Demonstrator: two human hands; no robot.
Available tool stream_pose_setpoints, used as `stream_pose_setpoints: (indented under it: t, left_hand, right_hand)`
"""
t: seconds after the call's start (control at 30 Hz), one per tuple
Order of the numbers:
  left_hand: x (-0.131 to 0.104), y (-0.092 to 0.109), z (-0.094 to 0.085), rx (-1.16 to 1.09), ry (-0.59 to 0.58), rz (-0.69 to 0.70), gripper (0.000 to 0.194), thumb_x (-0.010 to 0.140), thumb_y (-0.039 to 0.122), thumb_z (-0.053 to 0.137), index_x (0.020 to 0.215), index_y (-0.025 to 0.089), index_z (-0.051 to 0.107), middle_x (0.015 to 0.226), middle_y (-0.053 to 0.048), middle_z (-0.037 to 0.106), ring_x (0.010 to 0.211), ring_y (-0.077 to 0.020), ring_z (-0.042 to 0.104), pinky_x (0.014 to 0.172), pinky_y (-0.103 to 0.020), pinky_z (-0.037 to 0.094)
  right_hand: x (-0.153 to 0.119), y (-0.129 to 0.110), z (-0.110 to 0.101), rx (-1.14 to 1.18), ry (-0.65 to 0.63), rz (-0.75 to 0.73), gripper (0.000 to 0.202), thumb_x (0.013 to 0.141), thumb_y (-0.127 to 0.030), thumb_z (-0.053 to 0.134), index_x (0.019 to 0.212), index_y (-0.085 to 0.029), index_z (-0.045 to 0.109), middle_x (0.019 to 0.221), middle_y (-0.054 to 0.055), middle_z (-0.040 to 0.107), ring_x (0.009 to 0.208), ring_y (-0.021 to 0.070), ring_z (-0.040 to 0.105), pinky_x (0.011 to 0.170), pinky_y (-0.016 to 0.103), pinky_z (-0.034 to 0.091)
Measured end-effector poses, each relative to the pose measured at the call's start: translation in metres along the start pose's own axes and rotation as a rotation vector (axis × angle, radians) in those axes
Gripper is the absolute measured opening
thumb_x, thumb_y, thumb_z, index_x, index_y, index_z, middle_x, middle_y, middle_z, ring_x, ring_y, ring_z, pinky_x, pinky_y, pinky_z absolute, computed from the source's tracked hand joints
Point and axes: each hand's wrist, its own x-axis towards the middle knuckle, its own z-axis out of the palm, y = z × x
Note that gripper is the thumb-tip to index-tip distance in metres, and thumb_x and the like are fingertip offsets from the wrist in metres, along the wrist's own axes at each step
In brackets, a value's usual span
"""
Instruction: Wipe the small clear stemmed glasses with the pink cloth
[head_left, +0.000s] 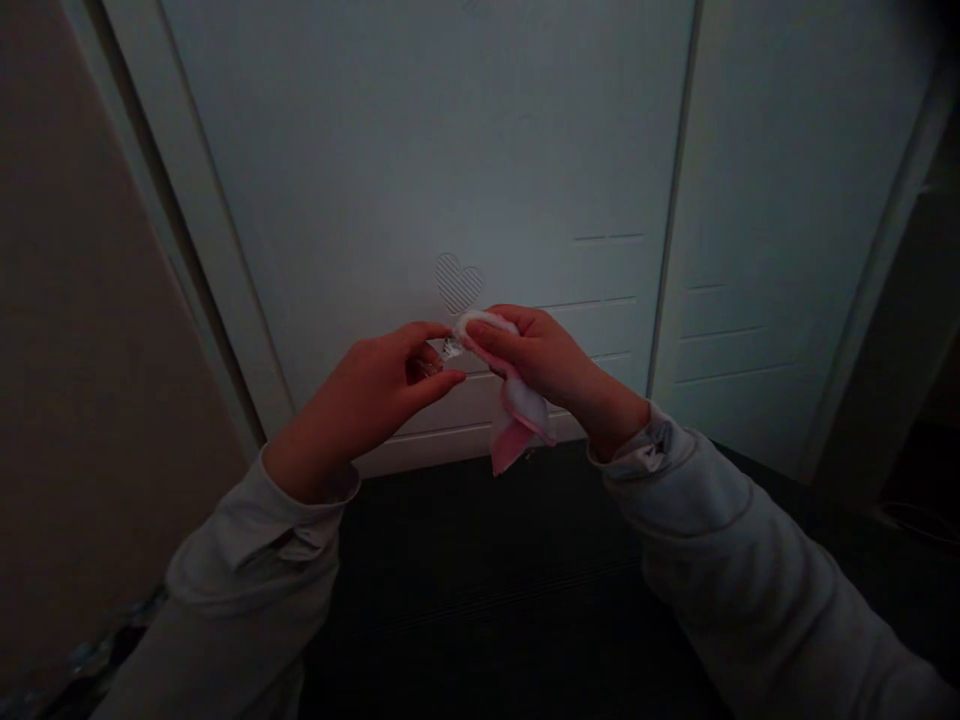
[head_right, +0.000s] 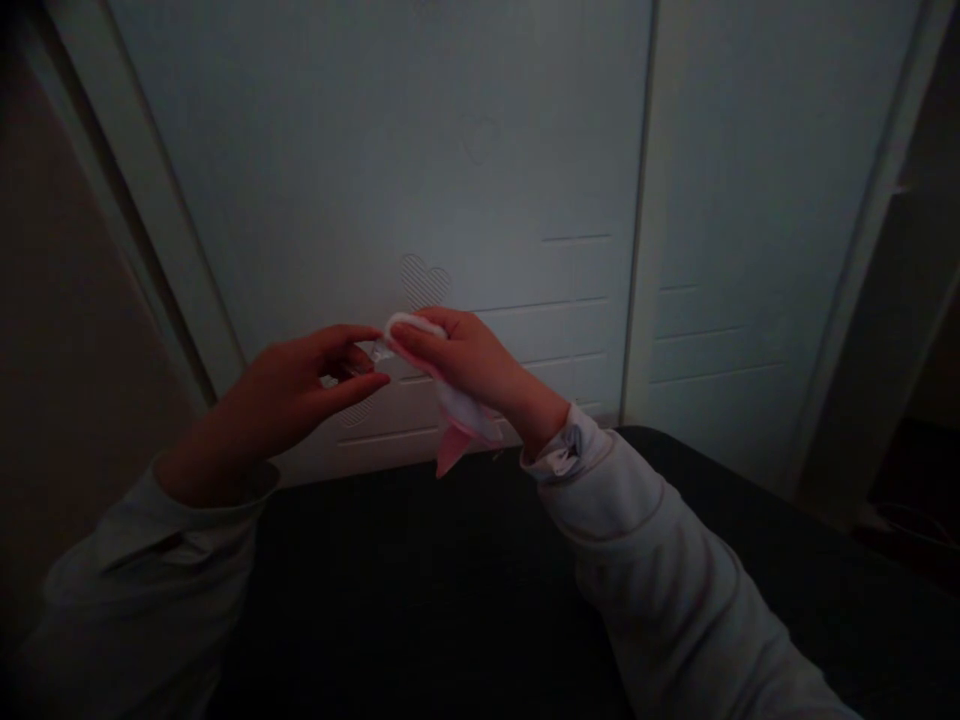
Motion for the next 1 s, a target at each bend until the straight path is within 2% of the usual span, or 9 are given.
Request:
stream_pose_setpoints:
  t: [0.47,0.63,0.73,0.8,0.9,1.0]
  left_hand:
    - [-0.001,0.000,0.000,-0.029,0.003,-0.014,0.037,0.077,0.041,0.049,0.105,0.017,0.054,0.070,0.000,0.061,0.062,-0.0129,0.055,0.057,-0.024,0.040]
    - [-0.002,0.011,-0.009,-0.122,0.054,-0.008,0.035,0.077,0.035,0.050,0.107,0.017,0.052,0.074,0.000,0.061,0.064,-0.0126,0.055,0.059,-0.023,0.041]
    - [-0.008,0.024,-0.017,-0.203,0.073,0.013,0.033,0.077,0.030,0.050,0.108,0.018,0.051,0.075,0.001,0.060,0.065,-0.0121,0.055,0.059,-0.023,0.041]
    - [-0.015,0.032,-0.016,-0.243,0.045,0.020,0.030,0.077,0.027,0.048,0.106,0.018,0.052,0.073,0.001,0.059,0.064,-0.0116,0.053,0.058,-0.022,0.040]
    - [-0.029,0.038,0.001,-0.325,-0.028,-0.014,0.027,0.078,0.024,0.046,0.103,0.017,0.052,0.070,0.002,0.057,0.060,-0.0109,0.050,0.055,-0.022,0.038]
    - [-0.049,0.036,0.039,-0.460,-0.085,-0.142,0.026,0.080,0.023,0.043,0.105,0.018,0.049,0.073,0.001,0.058,0.060,-0.0116,0.049,0.055,-0.023,0.038]
  right_hand:
    - [-0.001,-0.001,0.007,-0.286,0.102,-0.072,0.026,0.079,-0.040,0.050,0.069,-0.016,0.052,0.062,-0.003,0.048,0.058,0.0100,0.043,0.054,0.022,0.031]
    - [-0.007,-0.026,0.002,-0.336,0.175,-0.131,0.023,0.079,-0.039,0.051,0.074,-0.017,0.051,0.062,-0.004,0.049,0.057,0.0099,0.044,0.053,0.022,0.031]
    - [-0.020,-0.046,-0.002,-0.351,0.165,-0.148,0.021,0.079,-0.038,0.052,0.076,-0.017,0.050,0.062,-0.004,0.050,0.054,0.0093,0.043,0.051,0.022,0.031]
    - [-0.034,-0.054,-0.003,-0.375,0.144,-0.147,0.019,0.078,-0.036,0.054,0.078,-0.017,0.051,0.062,-0.003,0.051,0.053,0.0089,0.043,0.051,0.021,0.031]
    - [-0.057,-0.051,-0.004,-0.444,0.079,-0.071,0.019,0.077,-0.037,0.055,0.077,-0.018,0.052,0.059,-0.003,0.051,0.050,0.0095,0.044,0.047,0.021,0.031]
    - [-0.079,-0.027,0.000,-0.503,-0.017,0.077,0.023,0.077,-0.042,0.053,0.077,-0.019,0.053,0.056,-0.003,0.052,0.048,0.0107,0.046,0.046,0.022,0.031]
